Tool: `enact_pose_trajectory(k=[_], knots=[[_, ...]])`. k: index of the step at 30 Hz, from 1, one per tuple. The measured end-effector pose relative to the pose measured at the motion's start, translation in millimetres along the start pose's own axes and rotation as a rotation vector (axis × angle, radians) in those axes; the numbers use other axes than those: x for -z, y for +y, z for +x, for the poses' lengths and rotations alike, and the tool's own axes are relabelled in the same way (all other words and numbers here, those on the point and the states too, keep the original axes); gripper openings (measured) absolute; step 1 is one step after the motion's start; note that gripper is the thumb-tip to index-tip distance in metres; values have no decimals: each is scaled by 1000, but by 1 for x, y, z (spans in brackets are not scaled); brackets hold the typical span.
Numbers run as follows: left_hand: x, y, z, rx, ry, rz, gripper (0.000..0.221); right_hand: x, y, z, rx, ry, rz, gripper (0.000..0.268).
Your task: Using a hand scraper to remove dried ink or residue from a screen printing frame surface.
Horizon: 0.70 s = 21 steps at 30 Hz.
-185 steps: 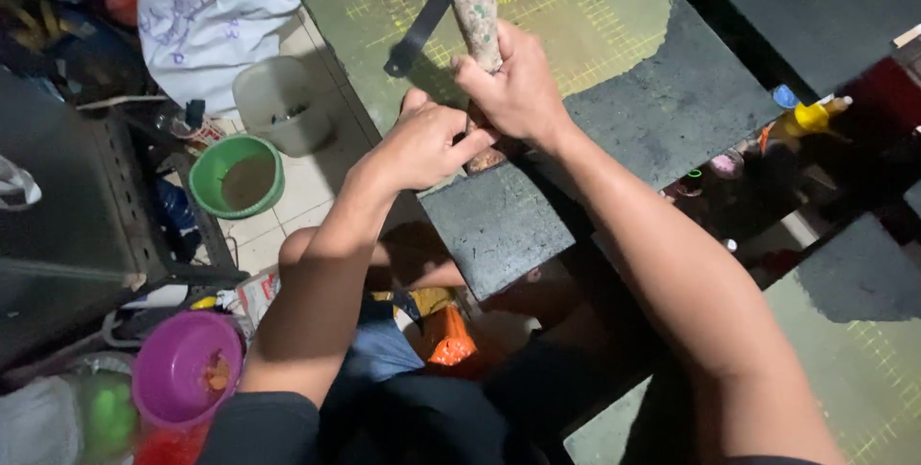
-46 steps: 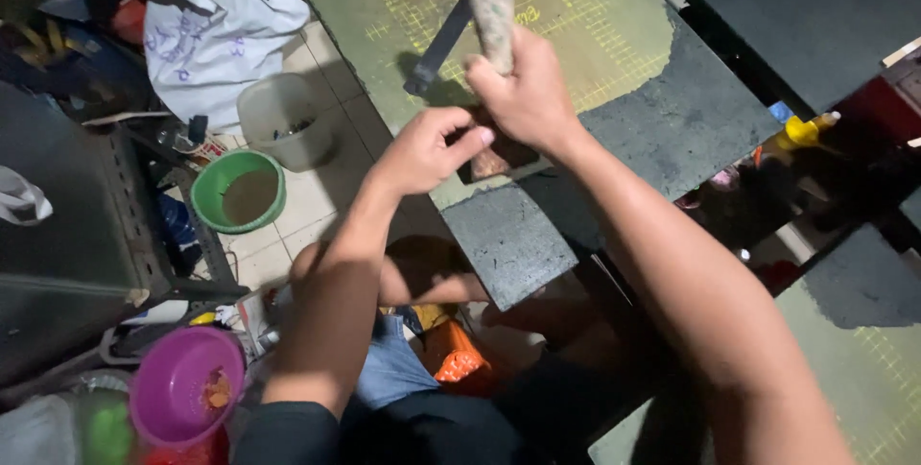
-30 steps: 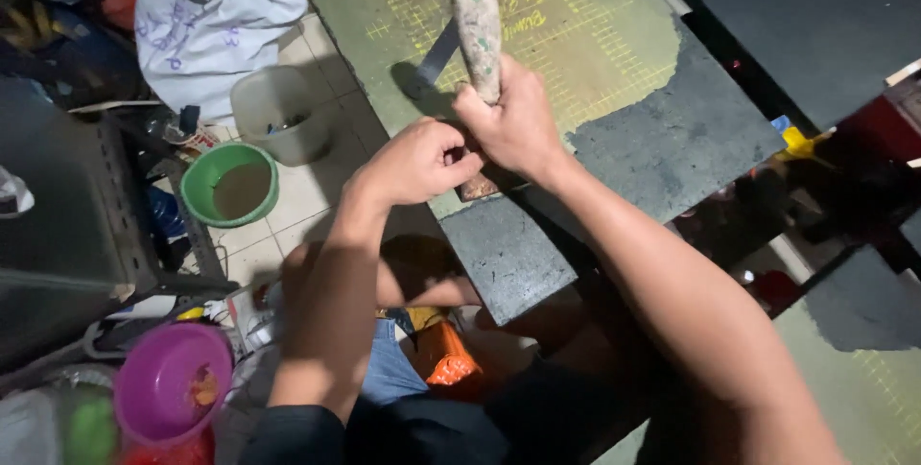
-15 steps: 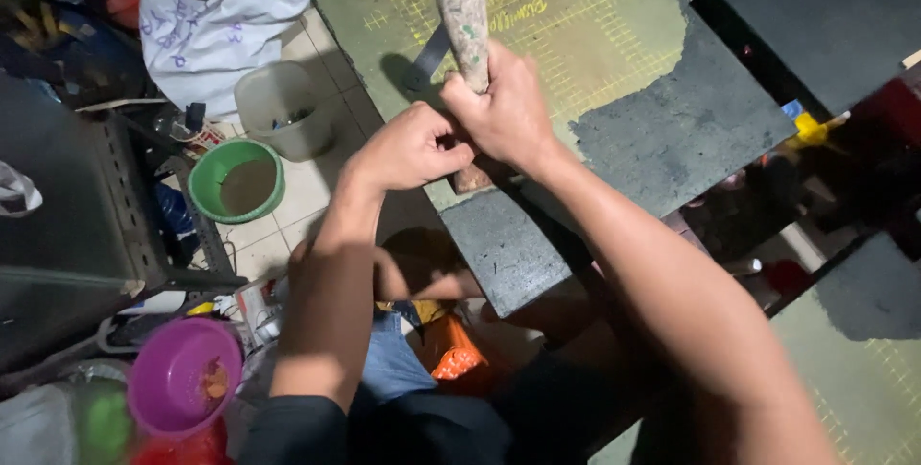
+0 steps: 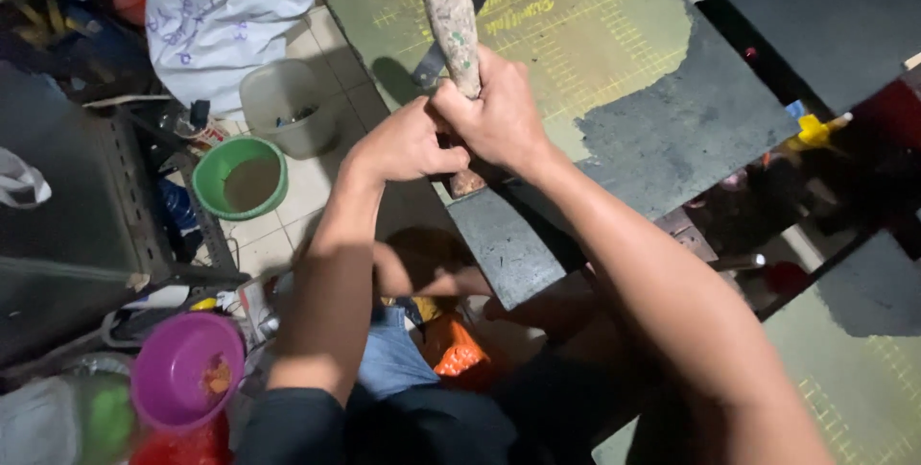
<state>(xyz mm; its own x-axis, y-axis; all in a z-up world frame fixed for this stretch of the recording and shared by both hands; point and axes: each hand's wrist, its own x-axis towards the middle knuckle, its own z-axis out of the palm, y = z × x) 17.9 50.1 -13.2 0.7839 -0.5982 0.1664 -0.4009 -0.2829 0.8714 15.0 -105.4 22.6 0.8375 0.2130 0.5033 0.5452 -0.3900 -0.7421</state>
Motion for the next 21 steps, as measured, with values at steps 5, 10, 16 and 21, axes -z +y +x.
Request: enact_pose_trajectory(k=[5, 10, 16, 21], knots=[[-4, 9, -7, 59, -65, -4, 44, 4, -14, -11, -18, -47, -18, 19], [-3, 7, -4, -92, -26, -14, 20, -6, 30, -6, -210, -16, 90, 17], [8, 29, -28, 43, 73, 130, 34, -5, 22, 12, -187, -52, 92, 16], [17, 30, -46, 158, 87, 253, 40, -36, 17, 12, -116, -93, 73, 20]])
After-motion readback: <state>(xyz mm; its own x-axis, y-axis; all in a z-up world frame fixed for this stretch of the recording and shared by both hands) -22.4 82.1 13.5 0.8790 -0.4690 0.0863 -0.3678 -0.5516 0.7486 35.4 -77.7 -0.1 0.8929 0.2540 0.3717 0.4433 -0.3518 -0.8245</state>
